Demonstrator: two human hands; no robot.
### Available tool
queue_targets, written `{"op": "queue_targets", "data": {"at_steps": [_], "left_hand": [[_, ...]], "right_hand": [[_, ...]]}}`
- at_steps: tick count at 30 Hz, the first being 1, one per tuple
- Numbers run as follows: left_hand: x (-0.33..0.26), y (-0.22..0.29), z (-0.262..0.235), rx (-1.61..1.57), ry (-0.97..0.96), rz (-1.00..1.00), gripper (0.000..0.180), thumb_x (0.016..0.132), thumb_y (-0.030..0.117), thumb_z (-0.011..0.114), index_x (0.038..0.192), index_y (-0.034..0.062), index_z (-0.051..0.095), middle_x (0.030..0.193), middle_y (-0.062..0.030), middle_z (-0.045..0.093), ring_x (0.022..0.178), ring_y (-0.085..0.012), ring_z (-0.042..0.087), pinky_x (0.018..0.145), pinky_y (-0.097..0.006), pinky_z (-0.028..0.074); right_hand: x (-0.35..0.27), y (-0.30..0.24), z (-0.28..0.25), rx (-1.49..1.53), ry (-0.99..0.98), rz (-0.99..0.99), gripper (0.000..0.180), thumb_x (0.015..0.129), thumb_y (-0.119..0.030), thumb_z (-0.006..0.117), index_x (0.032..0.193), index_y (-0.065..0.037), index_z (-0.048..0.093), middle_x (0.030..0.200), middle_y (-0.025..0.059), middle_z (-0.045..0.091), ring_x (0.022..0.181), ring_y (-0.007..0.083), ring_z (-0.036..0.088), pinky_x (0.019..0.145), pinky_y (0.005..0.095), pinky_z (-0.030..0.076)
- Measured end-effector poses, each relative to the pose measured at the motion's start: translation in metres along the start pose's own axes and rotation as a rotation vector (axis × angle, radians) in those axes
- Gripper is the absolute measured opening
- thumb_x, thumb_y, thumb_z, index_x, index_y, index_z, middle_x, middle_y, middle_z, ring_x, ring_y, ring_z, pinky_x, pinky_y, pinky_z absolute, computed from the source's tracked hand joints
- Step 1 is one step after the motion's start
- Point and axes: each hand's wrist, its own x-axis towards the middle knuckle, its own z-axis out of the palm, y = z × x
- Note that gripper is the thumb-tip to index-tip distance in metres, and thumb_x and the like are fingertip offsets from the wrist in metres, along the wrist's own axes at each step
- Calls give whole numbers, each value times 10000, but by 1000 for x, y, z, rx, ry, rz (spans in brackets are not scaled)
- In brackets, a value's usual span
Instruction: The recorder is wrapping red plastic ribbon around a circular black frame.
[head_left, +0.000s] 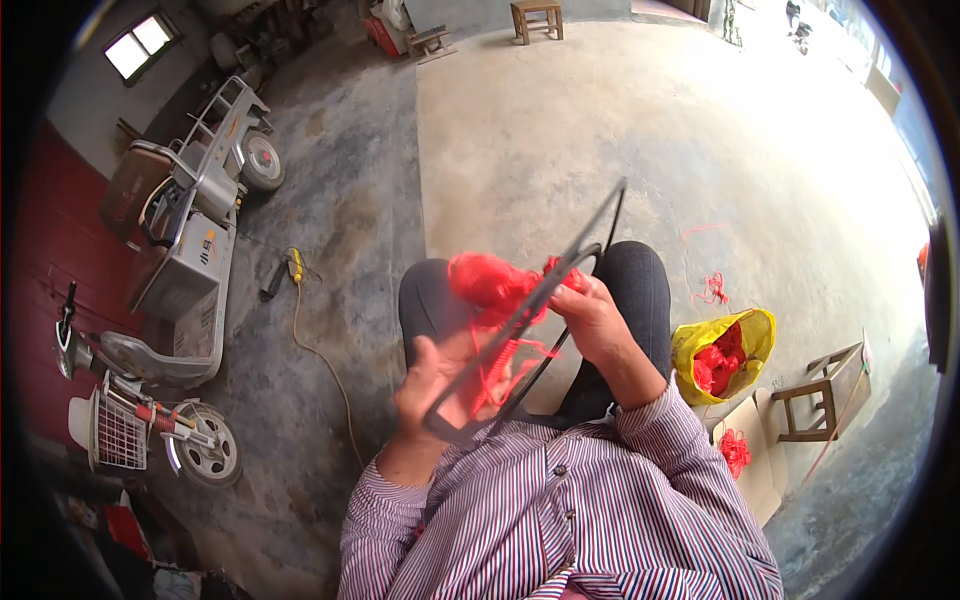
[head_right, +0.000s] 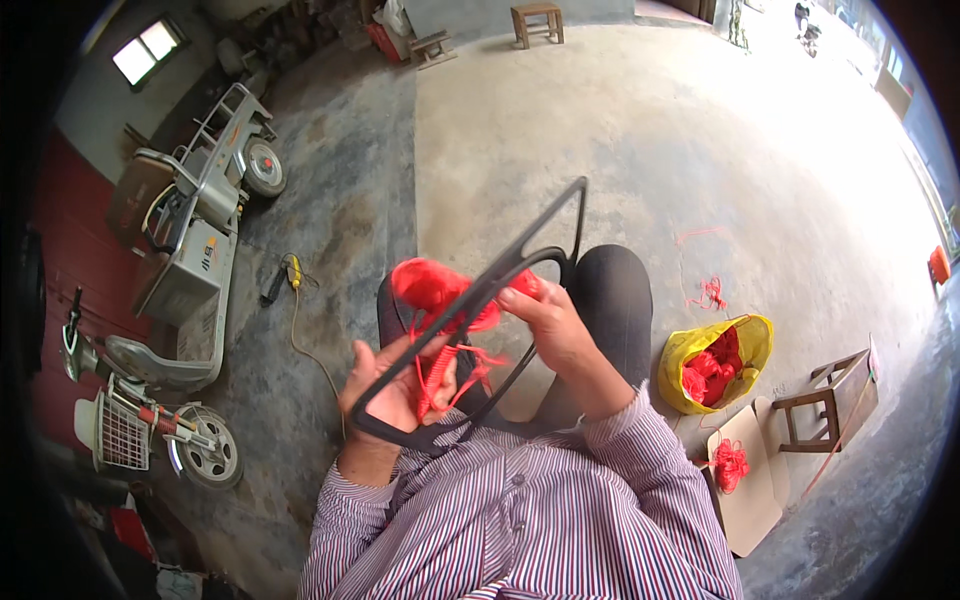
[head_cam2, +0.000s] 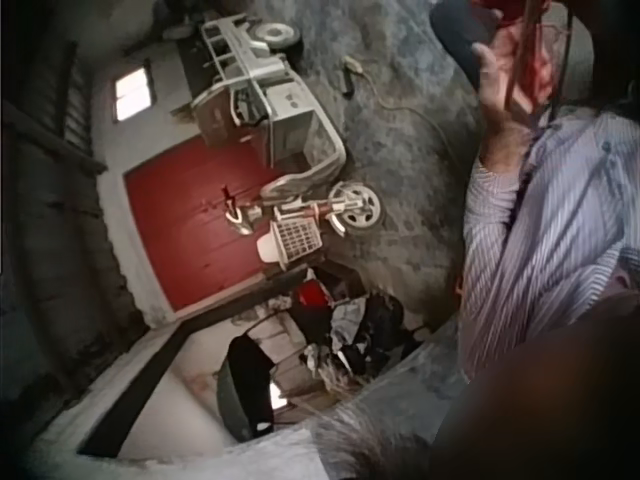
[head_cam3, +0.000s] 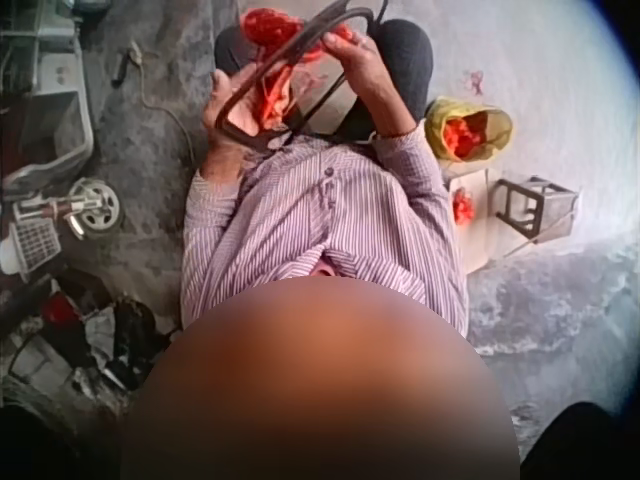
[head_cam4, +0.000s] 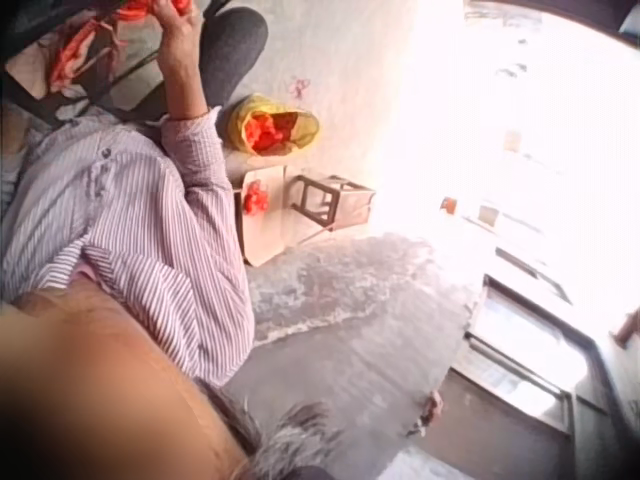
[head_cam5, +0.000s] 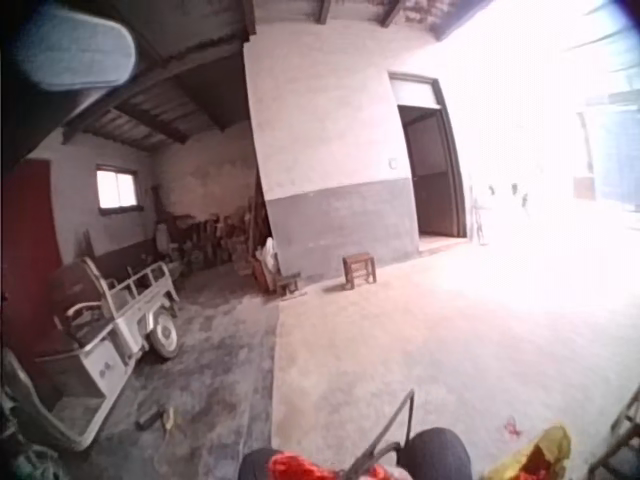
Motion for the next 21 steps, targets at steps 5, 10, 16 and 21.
{"op": "queue_targets", "data": {"at_steps": [5,10,16,21], "left_hand": [[-6,19,-18,153,39,147,500,931,414,582,1263,45,519,990,-151,574,732,-199,565,540,-276,448],[-7,28,-37,198,93,252,382,908,141,630,1274,84,539,830,-137,555,593,-181,540,360,-252,410],[-13,37,-34,288,246,324,483,903,139,638,1331,140,415,805,-116,526,558,-158,524,347,-260,395],[-23,40,-50,269,270,327,448,915,158,626,1307,192,412,815,-120,542,561,-166,542,357,-262,405]], "right_hand": [[-31,-9,-46,76,-30,-68,460,836,-285,617,1184,15,587,1215,135,612,1118,206,571,975,365,429],[-58,-76,-50,644,-242,-316,382,1001,-458,400,1052,-96,508,675,4,542,655,143,600,753,355,487],[-89,-109,-70,510,-376,-363,404,1047,-415,257,1040,-57,443,476,6,409,352,107,382,459,275,339],[-94,-93,-80,417,-189,-341,422,1042,-401,307,1093,-40,520,476,-20,351,350,87,325,433,286,298]]}}
